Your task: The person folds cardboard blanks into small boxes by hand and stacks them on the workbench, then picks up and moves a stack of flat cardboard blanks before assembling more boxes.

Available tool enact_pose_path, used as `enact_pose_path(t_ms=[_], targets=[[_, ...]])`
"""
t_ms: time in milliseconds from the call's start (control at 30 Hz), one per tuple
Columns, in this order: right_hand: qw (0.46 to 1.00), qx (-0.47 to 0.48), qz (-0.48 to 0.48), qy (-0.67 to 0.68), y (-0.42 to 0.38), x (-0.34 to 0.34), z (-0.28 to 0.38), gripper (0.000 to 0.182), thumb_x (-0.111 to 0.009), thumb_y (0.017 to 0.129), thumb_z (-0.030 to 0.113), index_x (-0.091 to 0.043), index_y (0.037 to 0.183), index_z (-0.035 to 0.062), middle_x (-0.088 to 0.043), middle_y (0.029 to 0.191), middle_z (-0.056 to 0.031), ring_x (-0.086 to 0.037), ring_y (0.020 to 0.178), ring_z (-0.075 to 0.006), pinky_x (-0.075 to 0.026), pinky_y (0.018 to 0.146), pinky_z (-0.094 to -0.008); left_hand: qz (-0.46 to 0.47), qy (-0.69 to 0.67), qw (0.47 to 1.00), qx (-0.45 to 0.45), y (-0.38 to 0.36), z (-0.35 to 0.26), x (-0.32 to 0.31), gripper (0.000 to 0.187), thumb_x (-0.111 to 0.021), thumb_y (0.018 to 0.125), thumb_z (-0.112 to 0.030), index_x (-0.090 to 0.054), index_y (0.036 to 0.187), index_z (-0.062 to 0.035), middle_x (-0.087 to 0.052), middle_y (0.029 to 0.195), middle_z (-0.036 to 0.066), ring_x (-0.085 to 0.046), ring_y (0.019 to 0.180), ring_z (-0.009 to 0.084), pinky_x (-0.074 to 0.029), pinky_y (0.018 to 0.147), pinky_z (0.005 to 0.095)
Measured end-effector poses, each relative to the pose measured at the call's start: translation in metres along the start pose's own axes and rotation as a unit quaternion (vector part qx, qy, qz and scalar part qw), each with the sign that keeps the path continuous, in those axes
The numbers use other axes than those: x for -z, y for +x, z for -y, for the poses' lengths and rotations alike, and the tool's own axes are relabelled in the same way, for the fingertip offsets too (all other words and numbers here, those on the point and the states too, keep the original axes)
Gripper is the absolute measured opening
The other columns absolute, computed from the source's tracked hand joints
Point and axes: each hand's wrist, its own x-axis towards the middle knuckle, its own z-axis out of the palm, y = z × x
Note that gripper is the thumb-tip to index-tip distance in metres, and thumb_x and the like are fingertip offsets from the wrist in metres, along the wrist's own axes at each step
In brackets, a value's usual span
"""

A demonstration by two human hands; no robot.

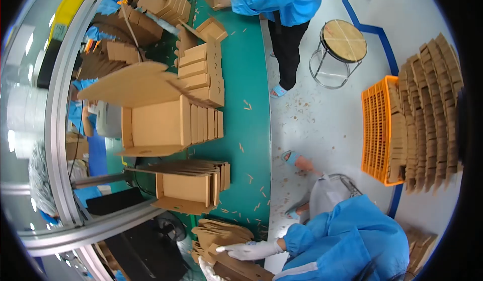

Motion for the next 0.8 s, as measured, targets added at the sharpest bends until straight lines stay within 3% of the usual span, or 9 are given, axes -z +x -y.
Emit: enact_pose_path(t_ms=[33,133,200,233,300,333,433,633,800], targets=[[1.000,-0.022,0.023,-0.002,-0.004,-0.002,0.005,0.066,-0.040,0.106,0.040,-0.012,0.158,0.0103,-0.035,0.153,-0.0224,-0.038,0.141,-0.0292,-0.028,0.114,-0.0336,0.004,0.001,1.000,-0.001,0.005,0.000,0.009,0.046,-0.041,0.101,-0.038,-0.049,0.134,-0.0058,-0.059,0.124,0.015,-0.060,0.109,0.0272,-0.050,0.092,0.0389],[0.990,0.045,0.132,0.022,-0.014,-0.001,-0.001,0.071,-0.047,0.103,0.028,-0.007,0.158,0.0123,-0.033,0.153,-0.0254,-0.037,0.140,-0.0376,-0.029,0.114,-0.0374,0.007,-0.003,1.000,0.003,0.018,-0.001,0.023,0.043,-0.040,0.101,-0.035,-0.046,0.134,-0.0080,-0.056,0.124,0.014,-0.058,0.109,0.0265,-0.051,0.092,0.0392],[0.983,0.040,0.177,0.028,-0.020,-0.001,0.012,0.091,-0.050,0.100,0.049,0.005,0.156,0.0036,-0.007,0.163,-0.0191,-0.013,0.150,-0.0244,-0.018,0.119,-0.0333,0.004,-0.009,1.000,0.014,0.013,-0.015,0.016,0.041,-0.039,0.102,-0.034,-0.045,0.134,-0.0094,-0.054,0.124,0.013,-0.057,0.108,0.0260,-0.051,0.092,0.0394],[0.988,0.020,0.155,0.009,-0.022,0.000,0.023,0.097,-0.051,0.098,0.055,0.006,0.156,0.0014,-0.012,0.162,-0.0221,-0.018,0.149,-0.0267,-0.020,0.119,-0.0345,0.038,0.090,0.995,-0.029,0.022,-0.031,0.005,0.031,-0.041,0.100,-0.020,-0.056,0.116,0.0020,-0.060,0.094,0.002,-0.056,0.078,0.0105,-0.048,0.066,0.0246],[0.999,0.010,0.052,0.000,-0.017,-0.020,-0.006,0.084,-0.050,0.099,0.047,-0.002,0.157,0.0084,-0.022,0.158,-0.0222,-0.027,0.145,-0.0303,-0.025,0.116,-0.0359,-0.032,0.024,0.999,-0.017,0.001,-0.079,-0.059,0.049,-0.036,0.104,-0.038,-0.049,0.133,-0.0009,-0.054,0.133,0.013,-0.052,0.119,0.0238,-0.042,0.102,0.0361],[0.999,-0.005,-0.051,-0.007,-0.014,-0.028,-0.017,0.073,-0.048,0.101,0.040,-0.011,0.159,0.0154,-0.032,0.154,-0.0222,-0.036,0.140,-0.0339,-0.029,0.113,-0.0373,-0.030,0.026,0.999,-0.019,0.006,-0.075,-0.062,0.049,-0.036,0.104,-0.038,-0.049,0.133,-0.0009,-0.054,0.133,0.013,-0.052,0.119,0.0238,-0.042,0.102,0.0361],[0.997,0.004,-0.062,-0.042,-0.017,-0.003,0.006,0.080,-0.049,0.090,0.009,-0.011,0.159,0.0204,-0.036,0.152,-0.0231,-0.041,0.135,-0.0428,-0.034,0.111,-0.0416,0.012,0.086,0.996,-0.007,0.008,-0.075,-0.068,0.048,-0.039,0.103,-0.036,-0.048,0.135,-0.0016,-0.053,0.134,0.014,-0.053,0.117,0.0242,-0.043,0.102,0.0370],[0.971,-0.021,0.044,-0.233,-0.024,0.036,0.054,0.079,-0.050,0.085,0.007,-0.021,0.157,0.0234,-0.036,0.154,-0.0187,-0.044,0.134,-0.0377,-0.037,0.107,-0.0433,0.082,0.186,0.979,0.019,0.005,-0.075,-0.071,0.049,-0.046,0.100,-0.032,-0.045,0.139,-0.0030,-0.052,0.135,0.015,-0.055,0.115,0.0251,-0.044,0.103,0.0388],[0.927,0.048,0.094,-0.359,-0.018,0.015,0.054,0.087,-0.044,0.080,-0.007,-0.034,0.151,0.0421,-0.030,0.159,-0.0158,-0.059,0.119,-0.0344,-0.044,0.099,-0.0450,0.124,0.252,0.959,0.035,-0.004,-0.087,-0.061,0.051,-0.051,0.098,-0.028,-0.042,0.143,-0.0041,-0.051,0.137,0.016,-0.056,0.113,0.0259,-0.045,0.103,0.0403]])
